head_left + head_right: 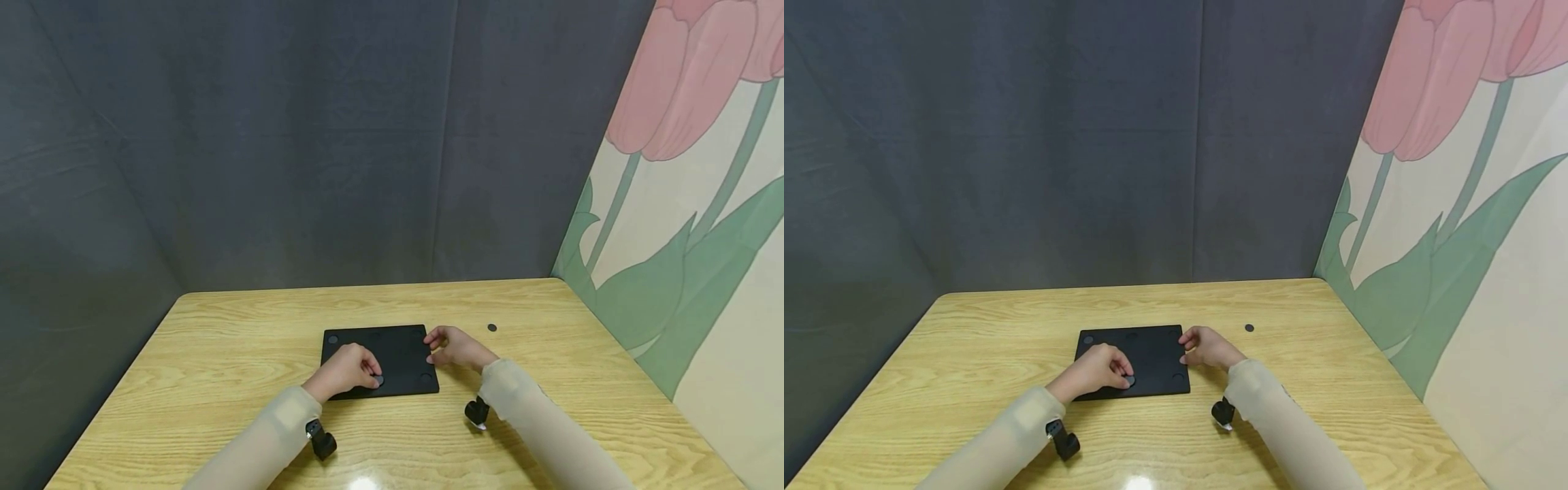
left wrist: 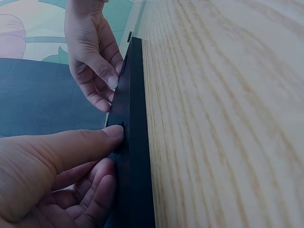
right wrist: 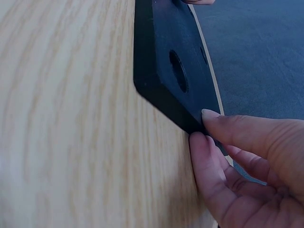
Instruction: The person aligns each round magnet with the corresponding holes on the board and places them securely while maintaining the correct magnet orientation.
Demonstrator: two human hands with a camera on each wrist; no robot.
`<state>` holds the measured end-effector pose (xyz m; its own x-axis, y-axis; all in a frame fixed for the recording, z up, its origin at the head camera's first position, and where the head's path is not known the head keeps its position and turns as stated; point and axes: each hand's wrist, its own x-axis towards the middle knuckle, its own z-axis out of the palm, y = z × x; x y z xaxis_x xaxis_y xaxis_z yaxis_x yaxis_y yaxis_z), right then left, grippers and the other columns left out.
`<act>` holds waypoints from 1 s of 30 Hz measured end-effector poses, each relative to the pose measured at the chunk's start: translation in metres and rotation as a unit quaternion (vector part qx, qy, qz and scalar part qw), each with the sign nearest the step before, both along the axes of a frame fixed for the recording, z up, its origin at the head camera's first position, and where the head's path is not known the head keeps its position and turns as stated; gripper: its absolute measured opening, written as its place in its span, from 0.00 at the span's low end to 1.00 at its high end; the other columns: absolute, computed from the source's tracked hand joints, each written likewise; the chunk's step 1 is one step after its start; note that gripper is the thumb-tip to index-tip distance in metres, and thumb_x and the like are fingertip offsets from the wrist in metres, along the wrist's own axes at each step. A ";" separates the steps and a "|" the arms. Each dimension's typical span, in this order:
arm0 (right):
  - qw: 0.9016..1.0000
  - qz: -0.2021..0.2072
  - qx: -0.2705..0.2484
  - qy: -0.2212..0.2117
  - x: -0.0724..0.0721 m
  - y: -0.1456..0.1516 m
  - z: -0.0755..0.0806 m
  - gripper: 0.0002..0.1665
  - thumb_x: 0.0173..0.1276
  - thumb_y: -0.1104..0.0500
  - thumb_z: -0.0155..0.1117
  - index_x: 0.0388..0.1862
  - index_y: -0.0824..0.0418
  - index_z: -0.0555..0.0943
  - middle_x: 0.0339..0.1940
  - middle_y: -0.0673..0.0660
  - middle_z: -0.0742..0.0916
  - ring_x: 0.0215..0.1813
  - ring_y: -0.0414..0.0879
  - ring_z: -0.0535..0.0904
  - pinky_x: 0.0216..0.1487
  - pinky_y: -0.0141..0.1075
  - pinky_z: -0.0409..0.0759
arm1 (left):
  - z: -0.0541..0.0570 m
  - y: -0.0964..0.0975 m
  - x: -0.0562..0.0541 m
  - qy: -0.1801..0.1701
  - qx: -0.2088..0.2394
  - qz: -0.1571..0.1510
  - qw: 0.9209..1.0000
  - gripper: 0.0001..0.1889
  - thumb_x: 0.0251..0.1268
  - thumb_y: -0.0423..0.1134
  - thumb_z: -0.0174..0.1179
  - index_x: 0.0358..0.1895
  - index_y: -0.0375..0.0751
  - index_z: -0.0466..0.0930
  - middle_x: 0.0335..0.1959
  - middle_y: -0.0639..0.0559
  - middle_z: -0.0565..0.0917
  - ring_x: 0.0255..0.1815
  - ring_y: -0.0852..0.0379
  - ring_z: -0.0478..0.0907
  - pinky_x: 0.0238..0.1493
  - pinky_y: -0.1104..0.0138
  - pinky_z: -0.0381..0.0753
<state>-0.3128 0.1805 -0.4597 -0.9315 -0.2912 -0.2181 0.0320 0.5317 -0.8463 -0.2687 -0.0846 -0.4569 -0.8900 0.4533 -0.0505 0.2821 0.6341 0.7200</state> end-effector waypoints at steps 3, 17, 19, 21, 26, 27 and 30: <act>1.000 -0.002 -0.001 -0.001 -0.001 0.000 0.000 0.21 0.56 0.71 0.71 0.48 0.65 0.76 0.43 0.59 0.78 0.42 0.48 0.73 0.37 0.34 0.74 | 0.000 0.000 0.000 0.000 -0.001 0.001 1.000 0.06 0.49 0.31 0.73 0.28 0.43 0.85 0.24 0.56 0.81 0.25 0.60 0.74 0.28 0.69 0.75; 1.000 0.001 -0.001 0.003 -0.001 0.002 -0.002 0.22 0.56 0.71 0.71 0.48 0.66 0.76 0.43 0.59 0.78 0.43 0.48 0.73 0.38 0.35 0.74 | -0.001 0.000 0.000 0.003 -0.001 -0.001 1.000 0.06 0.49 0.31 0.73 0.28 0.43 0.85 0.24 0.56 0.81 0.25 0.60 0.74 0.28 0.69 0.75; 1.000 0.001 0.000 0.003 -0.001 0.002 -0.001 0.22 0.56 0.70 0.71 0.49 0.65 0.76 0.44 0.59 0.78 0.43 0.48 0.73 0.38 0.35 0.74 | 0.000 0.001 0.000 0.003 0.000 -0.002 1.000 0.06 0.49 0.31 0.73 0.28 0.43 0.85 0.24 0.56 0.81 0.25 0.60 0.74 0.28 0.69 0.75; 1.000 0.001 0.001 0.002 -0.001 0.002 -0.001 0.22 0.56 0.70 0.72 0.49 0.65 0.76 0.44 0.59 0.78 0.43 0.48 0.73 0.38 0.35 0.74 | 0.000 0.001 0.000 0.002 0.000 -0.002 1.000 0.06 0.49 0.31 0.73 0.28 0.43 0.85 0.24 0.56 0.81 0.25 0.60 0.74 0.28 0.69 0.75; 1.000 0.001 -0.001 -0.001 -0.001 0.002 -0.001 0.22 0.56 0.70 0.72 0.49 0.65 0.76 0.44 0.59 0.78 0.43 0.48 0.73 0.37 0.35 0.74 | 0.000 0.000 0.000 0.002 0.000 0.000 1.000 0.06 0.49 0.32 0.73 0.28 0.43 0.85 0.24 0.56 0.81 0.25 0.60 0.74 0.28 0.69 0.75; 1.000 0.000 -0.001 -0.001 -0.001 0.002 -0.001 0.22 0.56 0.70 0.72 0.49 0.65 0.76 0.44 0.59 0.78 0.43 0.48 0.73 0.37 0.35 0.74 | 0.000 0.000 0.000 0.001 0.000 0.000 1.000 0.06 0.49 0.32 0.73 0.28 0.43 0.85 0.24 0.56 0.80 0.25 0.60 0.74 0.28 0.69 0.75; 1.000 0.000 -0.004 -0.002 -0.001 0.002 -0.001 0.22 0.56 0.70 0.71 0.49 0.66 0.76 0.44 0.59 0.78 0.43 0.48 0.73 0.37 0.35 0.74 | 0.000 0.000 0.000 0.001 -0.001 0.000 1.000 0.07 0.48 0.31 0.73 0.28 0.43 0.85 0.24 0.56 0.80 0.25 0.60 0.74 0.28 0.69 0.75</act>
<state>-0.3138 0.1821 -0.4609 -0.9306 -0.2935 -0.2187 0.0347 0.5242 -0.8509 -0.2682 -0.0843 -0.4567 -0.8900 0.4533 -0.0484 0.2842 0.6348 0.7185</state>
